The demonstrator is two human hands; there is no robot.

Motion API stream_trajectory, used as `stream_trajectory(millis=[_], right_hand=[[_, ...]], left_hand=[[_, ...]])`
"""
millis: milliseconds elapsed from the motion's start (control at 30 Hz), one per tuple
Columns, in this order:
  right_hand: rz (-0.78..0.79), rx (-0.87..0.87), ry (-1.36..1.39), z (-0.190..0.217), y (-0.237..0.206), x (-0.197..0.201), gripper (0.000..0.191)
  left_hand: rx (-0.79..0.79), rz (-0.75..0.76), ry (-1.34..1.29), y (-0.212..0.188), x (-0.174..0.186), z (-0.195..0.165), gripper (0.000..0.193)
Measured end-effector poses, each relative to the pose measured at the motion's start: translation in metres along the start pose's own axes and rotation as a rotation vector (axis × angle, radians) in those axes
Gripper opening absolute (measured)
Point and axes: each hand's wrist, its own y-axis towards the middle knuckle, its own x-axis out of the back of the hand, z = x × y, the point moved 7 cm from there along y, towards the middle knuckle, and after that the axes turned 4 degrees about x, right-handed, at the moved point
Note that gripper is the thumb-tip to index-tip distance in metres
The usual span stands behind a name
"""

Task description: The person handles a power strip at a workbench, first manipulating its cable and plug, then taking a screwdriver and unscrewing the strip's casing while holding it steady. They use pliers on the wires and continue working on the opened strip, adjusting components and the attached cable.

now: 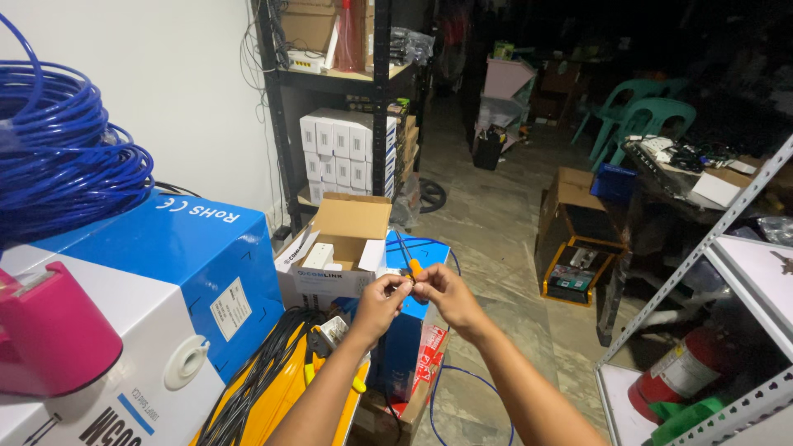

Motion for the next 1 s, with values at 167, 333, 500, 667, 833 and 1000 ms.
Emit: stream_trajectory(millis=[167,333,500,667,833,1000], right_hand=[[-0.055,0.056,-0.035,0.008,-0.011,-0.005,0.028],[-0.003,0.375,-0.449,0.067,-0.029,-0.01,0.03],[0.092,0.547,-0.856,0.101,-0.042,-0.023,0.02],[0.123,0.581,-0.932,0.109,-0.045,-0.026,0.015],[0.172,0.622,-0.989,0.112,-0.048,-0.029,0.01],[0.21,0.569,-0.933,0.115,-0.04,-0.028,0.009]], left_hand=[[0.031,0.106,-0.16,-0.002,-0.003,-0.001,0.02],[0.094,0.167,-0.158,-0.005,-0.005,0.004,0.02],[0.162,0.223,-0.19,-0.008,-0.006,0.006,0.021],[0.254,0.254,-0.256,-0.01,-0.009,0.009,0.021],[0.282,0.274,-0.269,-0.01,-0.011,0.007,0.02],[0.284,0.271,-0.238,-0.006,-0.006,0.005,0.02]])
